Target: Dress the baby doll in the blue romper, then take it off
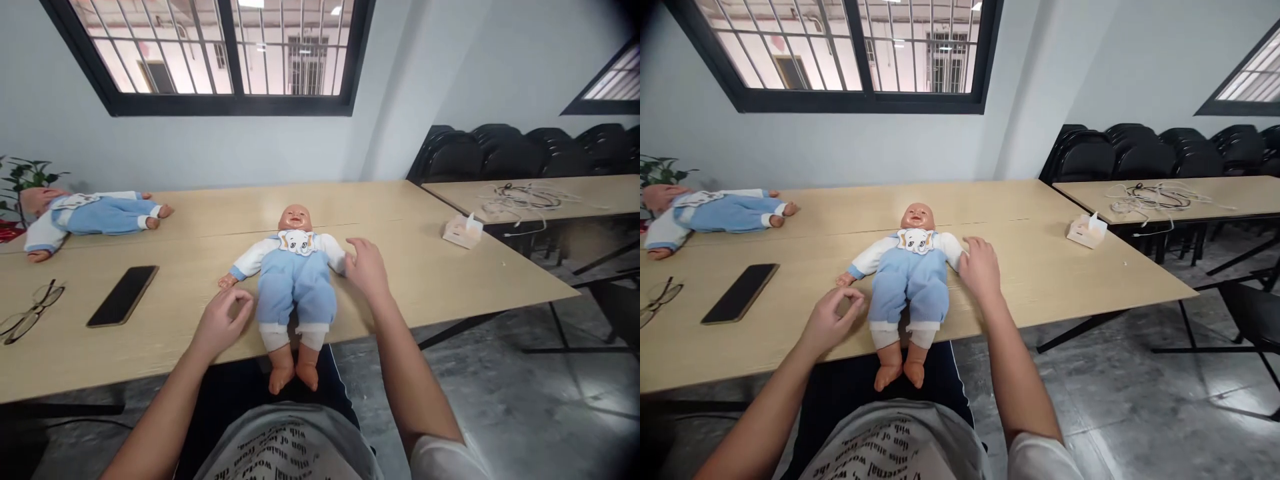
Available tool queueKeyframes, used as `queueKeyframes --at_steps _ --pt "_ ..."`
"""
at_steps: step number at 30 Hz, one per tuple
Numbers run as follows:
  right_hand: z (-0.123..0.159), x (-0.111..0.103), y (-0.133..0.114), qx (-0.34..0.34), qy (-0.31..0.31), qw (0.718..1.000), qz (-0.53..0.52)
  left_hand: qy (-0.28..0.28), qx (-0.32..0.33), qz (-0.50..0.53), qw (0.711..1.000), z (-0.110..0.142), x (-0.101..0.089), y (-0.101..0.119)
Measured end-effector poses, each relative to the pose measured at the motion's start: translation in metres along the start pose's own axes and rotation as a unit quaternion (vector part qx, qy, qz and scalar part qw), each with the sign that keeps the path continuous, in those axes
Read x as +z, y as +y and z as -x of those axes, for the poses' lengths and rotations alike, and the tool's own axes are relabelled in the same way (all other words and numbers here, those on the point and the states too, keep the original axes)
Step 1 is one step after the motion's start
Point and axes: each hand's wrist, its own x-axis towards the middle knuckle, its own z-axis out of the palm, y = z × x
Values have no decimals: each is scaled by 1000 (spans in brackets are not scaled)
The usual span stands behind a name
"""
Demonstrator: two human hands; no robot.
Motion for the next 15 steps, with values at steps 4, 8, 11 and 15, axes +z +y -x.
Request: queueKeyframes --at_steps 4,8,11,15 --pt "96 -12 -80 -188 -131 968 -101 -120 19 -72 990 29 -1 1" --pt "165 -4 -120 -286 -178 939 -68 -117 37 -99 988 39 3 9" --pt "179 7 -120 -285 -127 950 -23 -81 42 -105 990 42 9 11" --pt "177 16 -115 -297 -123 946 -42 -36 37 -120 991 41 15 13"
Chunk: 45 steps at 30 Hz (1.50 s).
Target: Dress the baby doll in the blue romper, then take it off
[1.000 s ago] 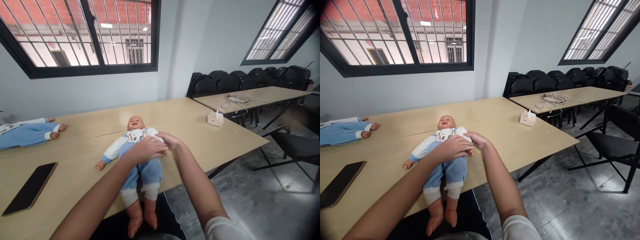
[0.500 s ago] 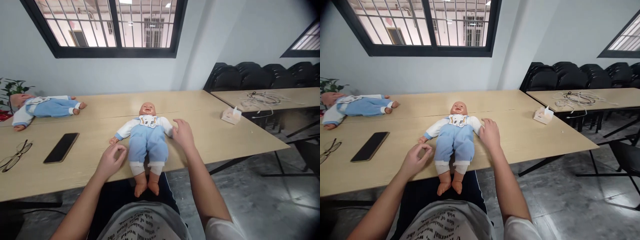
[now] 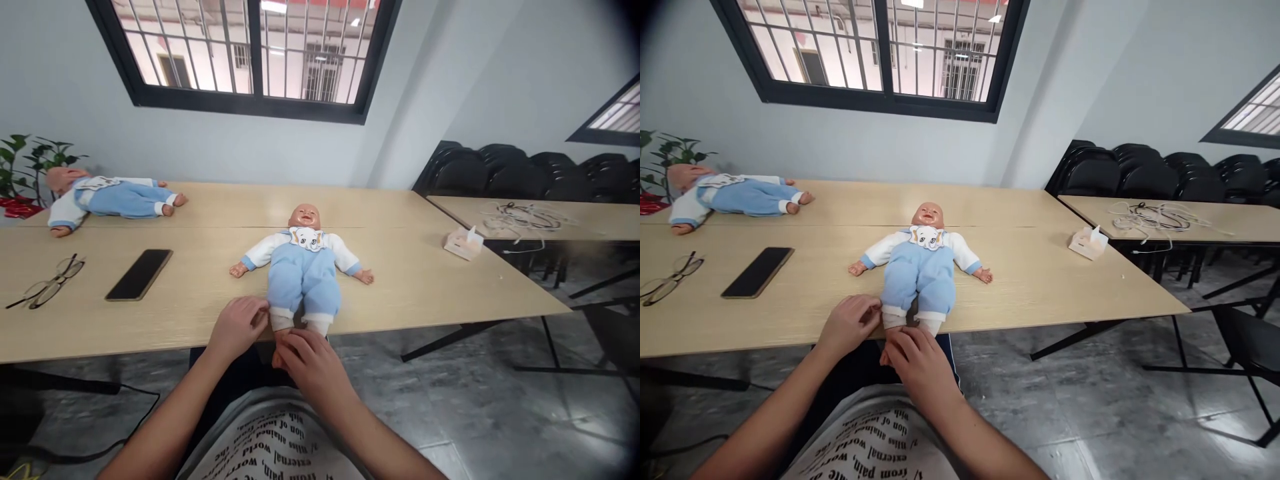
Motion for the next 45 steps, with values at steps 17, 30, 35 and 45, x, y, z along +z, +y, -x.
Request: queueKeyframes --at_steps 17,30,35,45 --pt "-32 9 -4 125 94 977 -148 12 -138 91 986 -1 1 -1" --pt "-69 17 15 98 -23 991 -93 -20 -127 -17 992 -4 -7 -29" --pt "-41 -6 49 170 96 980 -43 70 -110 29 991 -8 -25 -24" --pt "-21 7 80 122 110 978 125 -116 263 36 957 -19 -3 27"
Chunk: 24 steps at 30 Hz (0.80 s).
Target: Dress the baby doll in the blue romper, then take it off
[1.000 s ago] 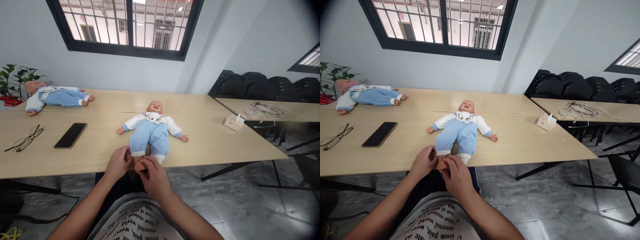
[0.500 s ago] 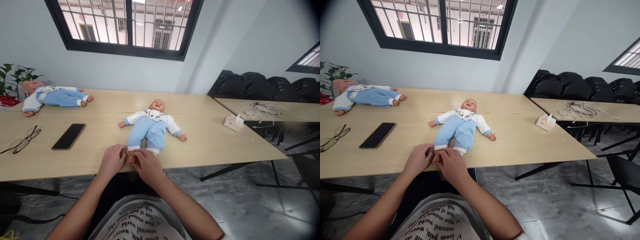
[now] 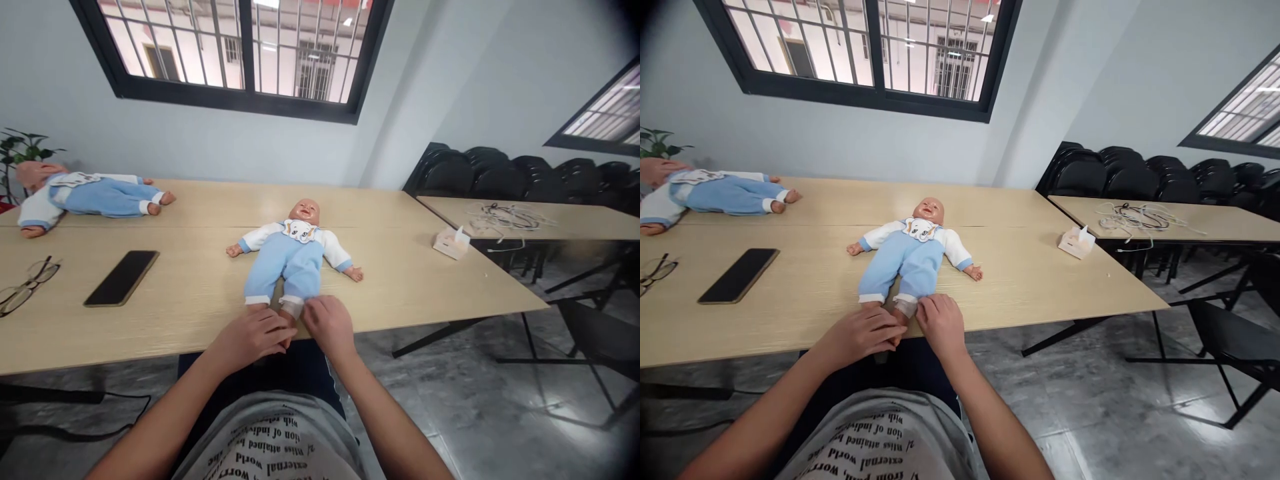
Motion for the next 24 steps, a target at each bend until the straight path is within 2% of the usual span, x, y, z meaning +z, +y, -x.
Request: queueKeyframes --at_steps 2,5,9,11,14,18,21,24 --pt "3 -1 -7 -19 -7 999 -25 13 -8 15 1000 -1 3 -3" --pt "14 -7 -15 -60 -54 993 -87 58 -29 60 996 0 5 -7" --pt "26 -10 -20 29 -43 997 -65 148 -75 126 978 3 12 -7" --pt "25 -7 -20 61 -63 996 -27 177 -86 153 968 3 15 -5" --pt "19 1 -18 85 -94 992 -2 191 -87 170 963 2 20 -3" --pt "16 4 -23 96 -107 988 -49 195 -92 164 963 0 23 -3" --pt "22 -5 -29 66 -143 982 -101 195 -102 142 965 -3 23 -2" --pt "19 -18 -11 33 -182 976 -118 171 -93 113 974 -5 20 0"
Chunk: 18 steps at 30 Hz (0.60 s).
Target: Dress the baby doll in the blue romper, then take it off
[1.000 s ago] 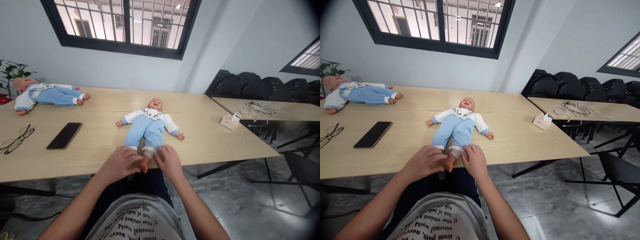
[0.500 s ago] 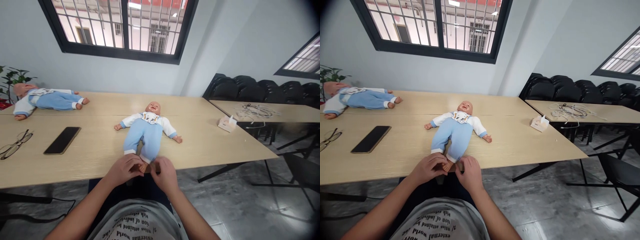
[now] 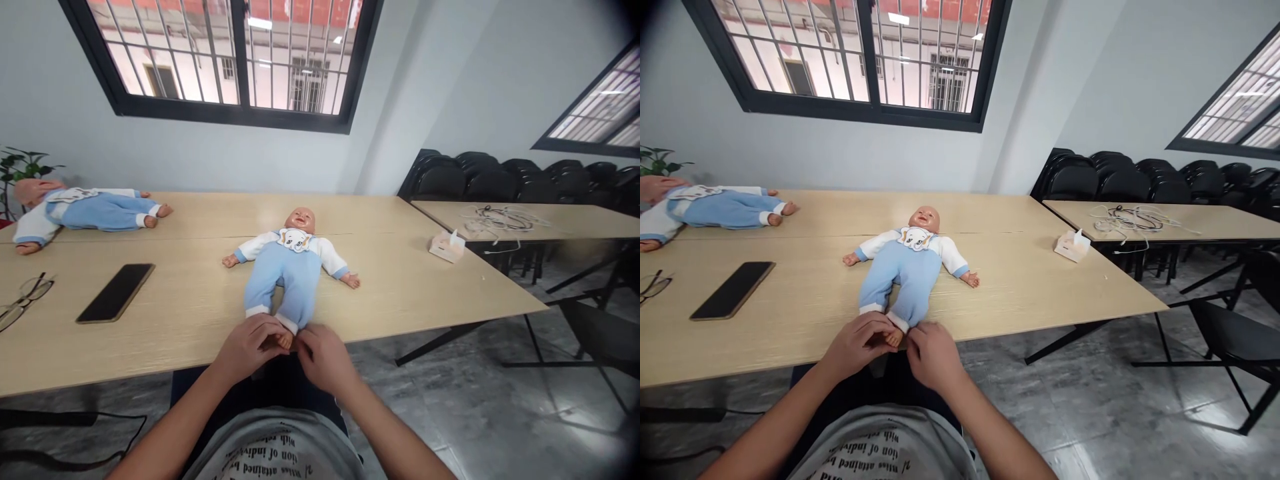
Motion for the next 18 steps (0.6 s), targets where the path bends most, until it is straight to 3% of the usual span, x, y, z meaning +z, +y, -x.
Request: queueKeyframes --at_steps 2,6,9,13,18 --pt "-8 -19 29 22 17 999 20 -30 10 -28 999 -1 -3 3" --pt "-37 -50 104 135 162 971 112 -116 19 -69 991 -6 -12 9" --pt "-52 -55 139 195 148 962 120 -168 -1 -85 982 -27 -16 15" --pt "-58 -47 147 259 123 958 -7 -185 -70 -138 970 -90 -4 20" --pt "-57 -42 141 270 179 927 -191 -242 -178 -195 934 -176 46 7"
